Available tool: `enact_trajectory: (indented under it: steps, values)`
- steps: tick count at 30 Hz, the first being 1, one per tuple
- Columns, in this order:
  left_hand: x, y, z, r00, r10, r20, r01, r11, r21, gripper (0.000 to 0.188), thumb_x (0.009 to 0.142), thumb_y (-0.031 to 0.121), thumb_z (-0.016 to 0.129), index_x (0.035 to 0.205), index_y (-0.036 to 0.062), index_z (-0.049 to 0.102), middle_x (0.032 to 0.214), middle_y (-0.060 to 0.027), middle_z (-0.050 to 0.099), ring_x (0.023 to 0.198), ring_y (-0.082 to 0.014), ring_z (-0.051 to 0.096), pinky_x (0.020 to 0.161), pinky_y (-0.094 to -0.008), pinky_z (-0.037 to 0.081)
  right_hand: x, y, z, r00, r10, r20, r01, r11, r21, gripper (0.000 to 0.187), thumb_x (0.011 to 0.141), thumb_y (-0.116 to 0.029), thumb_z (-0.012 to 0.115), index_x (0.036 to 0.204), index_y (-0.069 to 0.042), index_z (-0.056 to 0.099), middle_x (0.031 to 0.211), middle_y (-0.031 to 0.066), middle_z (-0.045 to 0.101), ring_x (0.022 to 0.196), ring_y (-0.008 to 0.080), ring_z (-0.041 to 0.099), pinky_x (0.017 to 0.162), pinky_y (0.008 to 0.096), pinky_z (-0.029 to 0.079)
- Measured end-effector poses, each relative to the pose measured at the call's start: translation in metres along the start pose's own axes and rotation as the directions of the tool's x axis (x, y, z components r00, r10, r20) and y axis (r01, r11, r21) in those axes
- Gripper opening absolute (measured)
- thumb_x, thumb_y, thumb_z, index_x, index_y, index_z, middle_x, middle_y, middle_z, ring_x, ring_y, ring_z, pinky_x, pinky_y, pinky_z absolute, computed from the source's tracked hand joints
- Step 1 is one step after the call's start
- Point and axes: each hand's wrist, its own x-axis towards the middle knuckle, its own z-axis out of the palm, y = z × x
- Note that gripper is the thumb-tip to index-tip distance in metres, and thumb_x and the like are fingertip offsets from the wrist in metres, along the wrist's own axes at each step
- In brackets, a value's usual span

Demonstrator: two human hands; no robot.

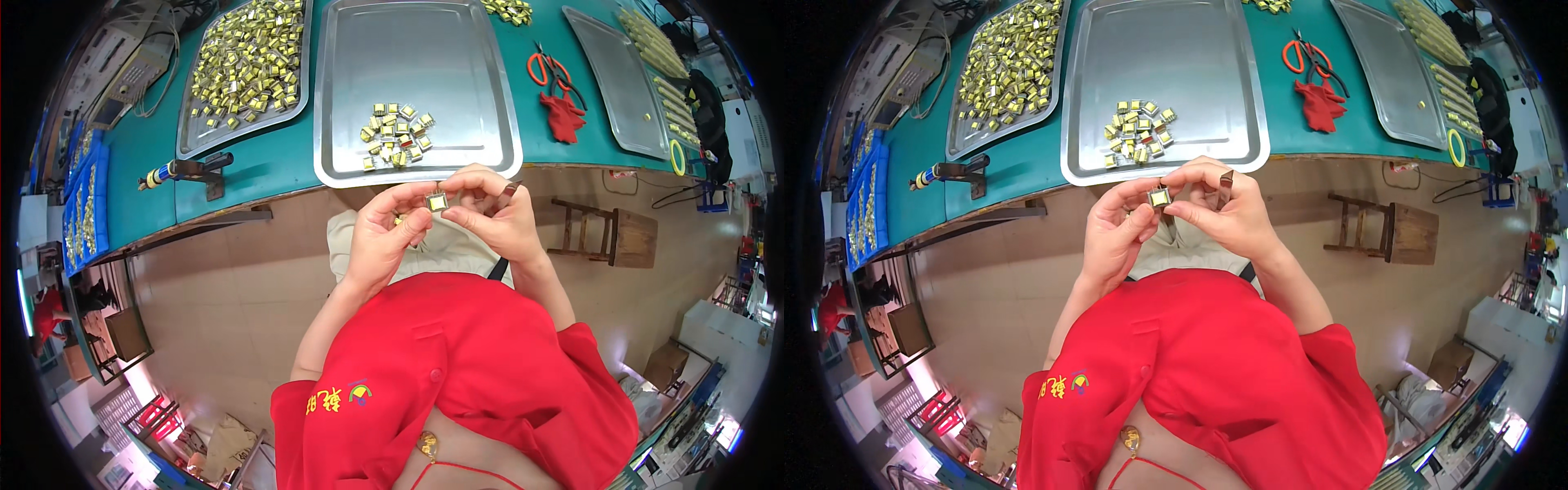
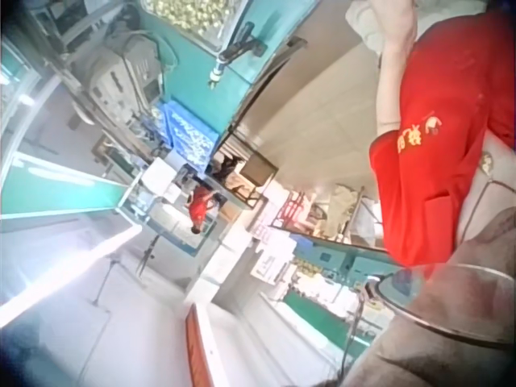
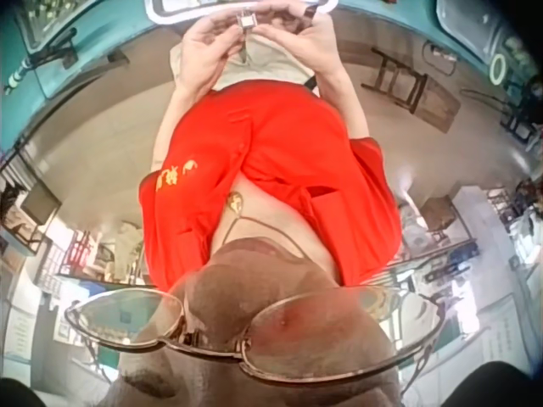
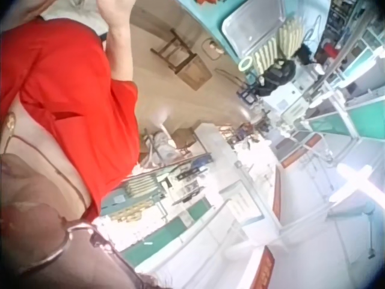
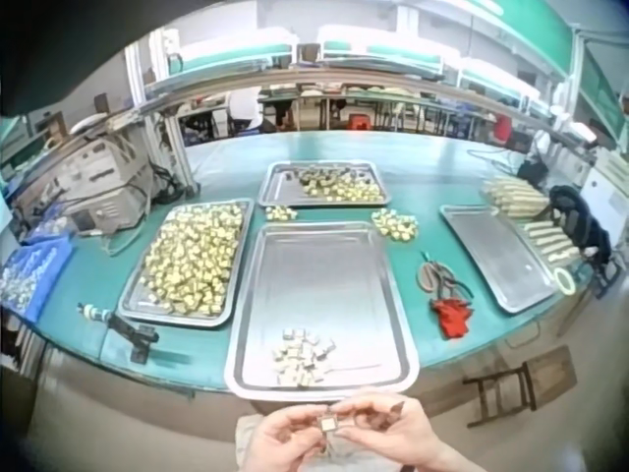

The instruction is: The person places a metal tray onto an overhead shelf, then picks up small transformers from a tray and scrapes each component with a small blade.

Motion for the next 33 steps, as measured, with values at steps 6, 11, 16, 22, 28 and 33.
enact_trajectory:
  steps: [6,11,16,22,28,33]
  values:
    - [-0.001,0.002,0.003,1.000,0.009,-0.011,-0.009,1.000,0.013,0.033,0.084,0.002,0.061,0.117,0.0002,0.054,0.089,-0.0017,0.056,0.068,-0.0053,0.047,0.057,-0.0179,0.038,-0.001,0.000,0.001,1.000,-0.021,-0.004,0.021,1.000,-0.004,0.027,0.072,0.006,0.070,0.097,0.003,0.062,0.093,0.0047,0.056,0.066,0.0036,0.042,0.055,0.0177,0.033]
    - [-0.001,0.000,0.001,0.999,0.043,0.000,-0.042,0.999,0.020,0.033,0.084,0.002,0.062,0.117,0.0006,0.055,0.089,-0.0012,0.056,0.071,-0.0043,0.048,0.058,-0.0173,0.038,-0.001,-0.001,0.001,0.999,-0.033,-0.016,0.033,0.999,-0.005,0.027,0.072,0.006,0.070,0.097,0.003,0.061,0.093,0.0050,0.056,0.065,0.0033,0.042,0.055,0.0176,0.033]
    - [0.000,0.002,0.002,0.997,0.057,-0.054,-0.049,0.988,0.144,0.029,0.086,0.006,0.061,0.114,0.0009,0.057,0.092,-0.0008,0.057,0.072,-0.0031,0.048,0.059,-0.0171,0.038,-0.001,-0.005,0.002,0.998,-0.053,-0.033,0.050,0.995,-0.081,0.026,0.072,0.007,0.069,0.097,0.003,0.062,0.093,0.0048,0.057,0.064,0.0029,0.042,0.054,0.0168,0.033]
    - [0.006,0.000,0.002,0.999,-0.027,-0.021,0.028,0.998,0.057,0.028,0.088,0.010,0.059,0.115,0.0011,0.058,0.093,-0.0022,0.060,0.070,-0.0038,0.045,0.057,-0.0177,0.036,0.000,-0.001,0.012,0.984,-0.178,0.015,0.177,0.964,-0.197,0.032,0.072,0.010,0.067,0.103,0.003,0.062,0.088,0.0010,0.051,0.062,0.0017,0.039,0.053,0.0167,0.031]
    - [0.005,-0.002,-0.003,0.992,-0.117,0.045,0.124,0.966,-0.226,0.029,0.092,0.013,0.053,0.118,-0.0007,0.055,0.096,-0.0062,0.061,0.068,-0.0057,0.044,0.053,-0.0189,0.035,-0.001,-0.004,0.007,0.998,-0.046,-0.052,0.036,0.984,-0.175,0.029,0.073,0.008,0.067,0.102,0.002,0.063,0.086,-0.0001,0.049,0.060,0.0017,0.035,0.051,0.0167,0.028]
    - [0.007,-0.004,-0.006,0.988,-0.125,0.091,0.144,0.956,-0.255,0.030,0.093,0.013,0.051,0.119,-0.0014,0.054,0.097,-0.0076,0.061,0.068,-0.0060,0.045,0.053,-0.0187,0.035,-0.001,-0.004,0.007,0.997,-0.068,-0.045,0.058,0.981,-0.183,0.028,0.074,0.007,0.068,0.101,0.001,0.063,0.086,0.0000,0.050,0.061,0.0015,0.036,0.051,0.0162,0.027]
